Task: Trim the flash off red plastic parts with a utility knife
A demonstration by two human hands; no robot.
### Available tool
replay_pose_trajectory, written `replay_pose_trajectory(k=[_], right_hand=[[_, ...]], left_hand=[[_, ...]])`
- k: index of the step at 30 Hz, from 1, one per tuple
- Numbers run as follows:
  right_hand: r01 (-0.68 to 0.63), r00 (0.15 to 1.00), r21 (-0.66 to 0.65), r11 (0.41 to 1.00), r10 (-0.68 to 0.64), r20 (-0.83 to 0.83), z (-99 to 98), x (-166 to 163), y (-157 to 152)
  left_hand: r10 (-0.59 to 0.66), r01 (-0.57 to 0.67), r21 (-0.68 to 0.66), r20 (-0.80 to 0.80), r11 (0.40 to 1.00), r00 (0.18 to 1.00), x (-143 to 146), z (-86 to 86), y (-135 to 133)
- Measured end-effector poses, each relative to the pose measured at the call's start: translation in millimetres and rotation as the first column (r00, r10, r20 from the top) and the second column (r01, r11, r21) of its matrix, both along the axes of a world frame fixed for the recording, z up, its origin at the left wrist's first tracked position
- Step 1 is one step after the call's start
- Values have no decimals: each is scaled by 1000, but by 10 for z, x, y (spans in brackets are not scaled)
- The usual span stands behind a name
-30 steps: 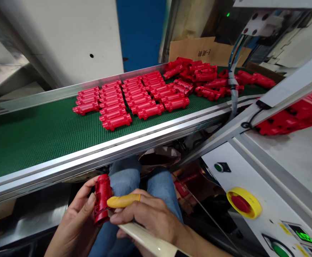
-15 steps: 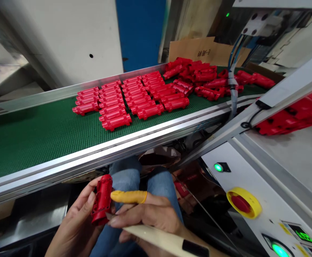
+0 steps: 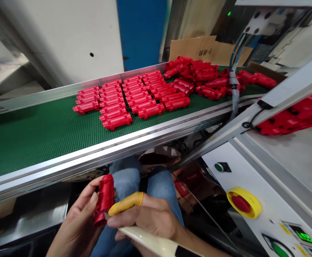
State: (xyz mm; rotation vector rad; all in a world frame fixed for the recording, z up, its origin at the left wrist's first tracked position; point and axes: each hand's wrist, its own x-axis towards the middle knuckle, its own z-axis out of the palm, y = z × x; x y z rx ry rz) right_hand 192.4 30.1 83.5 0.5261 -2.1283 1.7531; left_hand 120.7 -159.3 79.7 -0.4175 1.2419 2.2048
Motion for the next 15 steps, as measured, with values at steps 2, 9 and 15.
replay_pose_trajectory(k=[2,9,15], right_hand=[[16,1000,-7,1000,-16,2,14,-3,1],[20,999,-1,1000,-20,-25,36,-20,12],[-4,1000,31,1000,4,-24,21,-42,32]], left_hand=[[11,-11,-9,5,1000,1000,-5,-2,-15],[-1,1,3,11,1000,1000,-8,16,-21],[-13,13,-1,8,1000,1000,-1,30,0]])
